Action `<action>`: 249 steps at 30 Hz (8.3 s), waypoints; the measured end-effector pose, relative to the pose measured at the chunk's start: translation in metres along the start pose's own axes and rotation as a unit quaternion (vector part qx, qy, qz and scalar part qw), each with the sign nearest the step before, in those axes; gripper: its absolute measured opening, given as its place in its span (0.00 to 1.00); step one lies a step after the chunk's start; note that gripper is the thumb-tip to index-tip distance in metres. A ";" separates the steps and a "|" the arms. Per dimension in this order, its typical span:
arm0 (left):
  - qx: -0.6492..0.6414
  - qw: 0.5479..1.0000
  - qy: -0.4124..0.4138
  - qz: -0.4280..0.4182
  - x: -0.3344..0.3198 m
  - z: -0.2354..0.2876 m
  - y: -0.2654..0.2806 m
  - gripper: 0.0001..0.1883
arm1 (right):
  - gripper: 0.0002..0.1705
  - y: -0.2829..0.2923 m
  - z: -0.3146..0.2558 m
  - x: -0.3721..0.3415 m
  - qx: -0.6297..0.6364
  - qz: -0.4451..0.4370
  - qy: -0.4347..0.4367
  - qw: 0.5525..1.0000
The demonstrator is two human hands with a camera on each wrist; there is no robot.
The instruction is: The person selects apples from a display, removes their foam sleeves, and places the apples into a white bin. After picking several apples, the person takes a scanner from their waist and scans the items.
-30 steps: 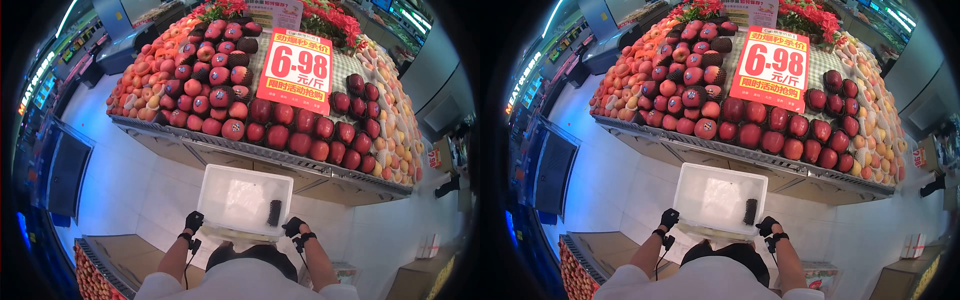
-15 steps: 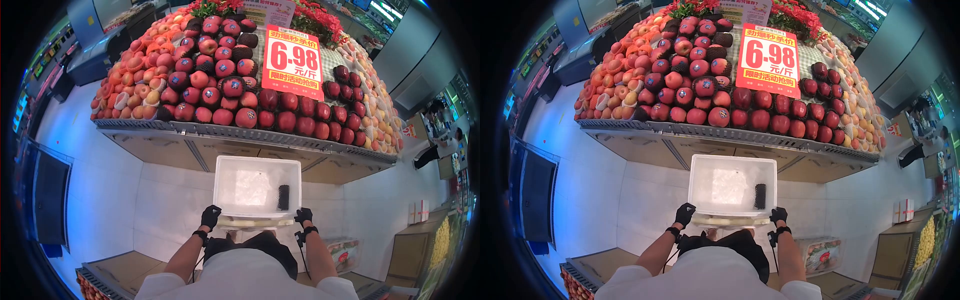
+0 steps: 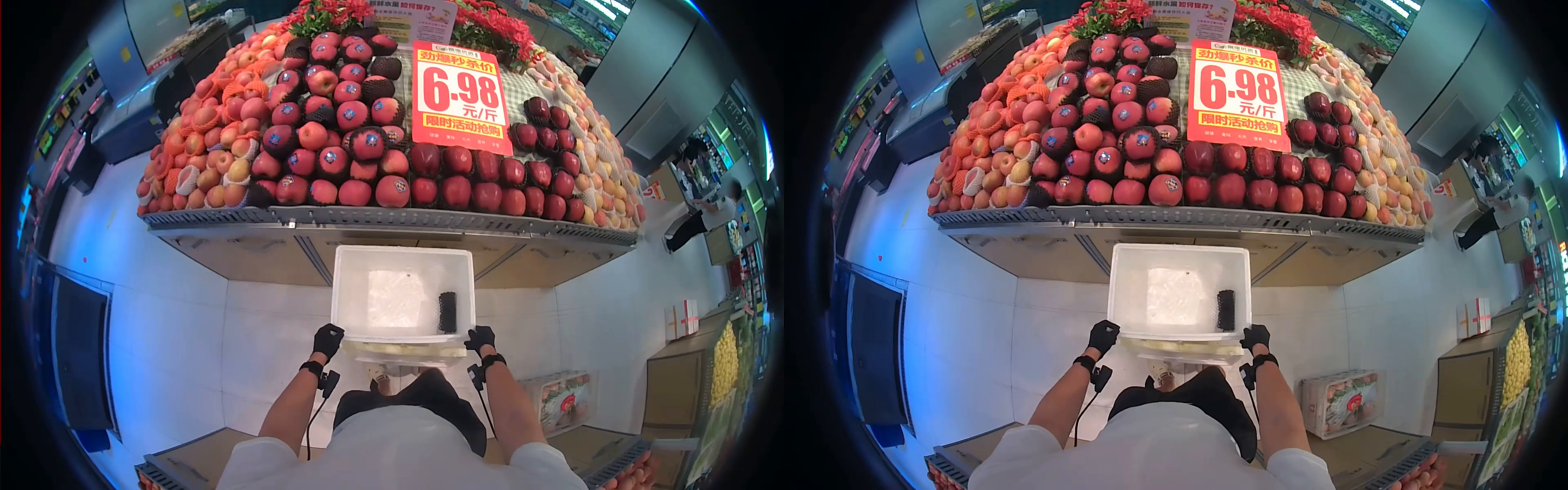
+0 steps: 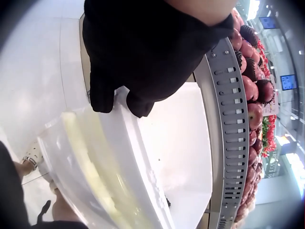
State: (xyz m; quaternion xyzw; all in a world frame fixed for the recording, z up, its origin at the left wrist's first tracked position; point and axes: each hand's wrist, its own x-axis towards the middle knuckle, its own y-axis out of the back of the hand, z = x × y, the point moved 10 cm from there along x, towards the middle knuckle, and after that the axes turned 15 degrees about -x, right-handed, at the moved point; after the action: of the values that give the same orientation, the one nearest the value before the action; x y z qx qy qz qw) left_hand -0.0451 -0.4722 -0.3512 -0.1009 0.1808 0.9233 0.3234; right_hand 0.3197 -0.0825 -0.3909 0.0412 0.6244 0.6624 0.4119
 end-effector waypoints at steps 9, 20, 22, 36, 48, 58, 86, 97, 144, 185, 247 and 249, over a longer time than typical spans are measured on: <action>-0.024 0.999 -0.004 0.025 -0.011 0.010 0.010 0.05 | 0.32 -0.043 0.003 0.029 0.079 -0.045 -0.037 0.995; 0.089 0.989 -0.018 0.118 -0.039 0.091 0.036 0.17 | 0.23 -0.004 0.041 0.024 0.301 -0.067 0.075 0.948; 0.028 0.990 -0.016 0.137 -0.043 0.107 0.035 0.14 | 0.23 -0.004 0.052 0.030 0.433 -0.082 0.073 0.895; -0.149 0.973 -0.165 -0.057 -0.056 0.298 -0.166 0.14 | 0.15 0.282 0.004 -0.025 0.804 -0.072 0.157 0.570; -0.311 0.947 -0.041 -0.067 -0.082 0.307 -0.248 0.11 | 0.23 0.317 -0.008 -0.092 0.885 -0.208 0.271 0.315; -0.259 0.959 -0.114 0.035 -0.093 0.296 -0.233 0.02 | 0.25 0.323 0.003 -0.119 0.837 -0.218 0.369 0.340; -0.303 0.947 -0.069 -0.079 -0.053 0.303 -0.093 0.05 | 0.26 0.366 -0.146 -0.113 0.812 -0.195 0.311 0.453; -0.335 0.937 -0.076 -0.069 -0.001 0.219 -0.033 0.01 | 0.24 0.361 -0.213 -0.113 0.869 -0.233 0.261 0.350; -0.204 0.972 -0.070 -0.095 -0.019 0.283 -0.010 0.03 | 0.20 0.386 -0.255 -0.114 0.687 -0.188 0.174 0.680; -0.554 0.828 0.083 -0.031 -0.021 0.090 0.107 0.20 | 0.28 0.131 -0.094 -0.219 0.533 -0.264 -0.052 0.802; -0.034 0.958 0.047 -0.279 -0.048 0.159 -0.024 0.16 | 0.23 0.237 -0.236 -0.150 0.117 -0.130 0.264 0.949; -0.074 0.947 0.085 -0.301 -0.060 0.171 -0.037 0.21 | 0.24 0.244 -0.218 -0.150 0.228 -0.215 0.245 0.917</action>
State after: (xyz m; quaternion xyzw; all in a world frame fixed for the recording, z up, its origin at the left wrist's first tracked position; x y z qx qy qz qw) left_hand 0.0131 -0.4105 -0.1867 -0.2528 0.1002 0.7815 0.5615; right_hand 0.1734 -0.3161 -0.1598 -0.1655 0.8336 0.3869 0.3579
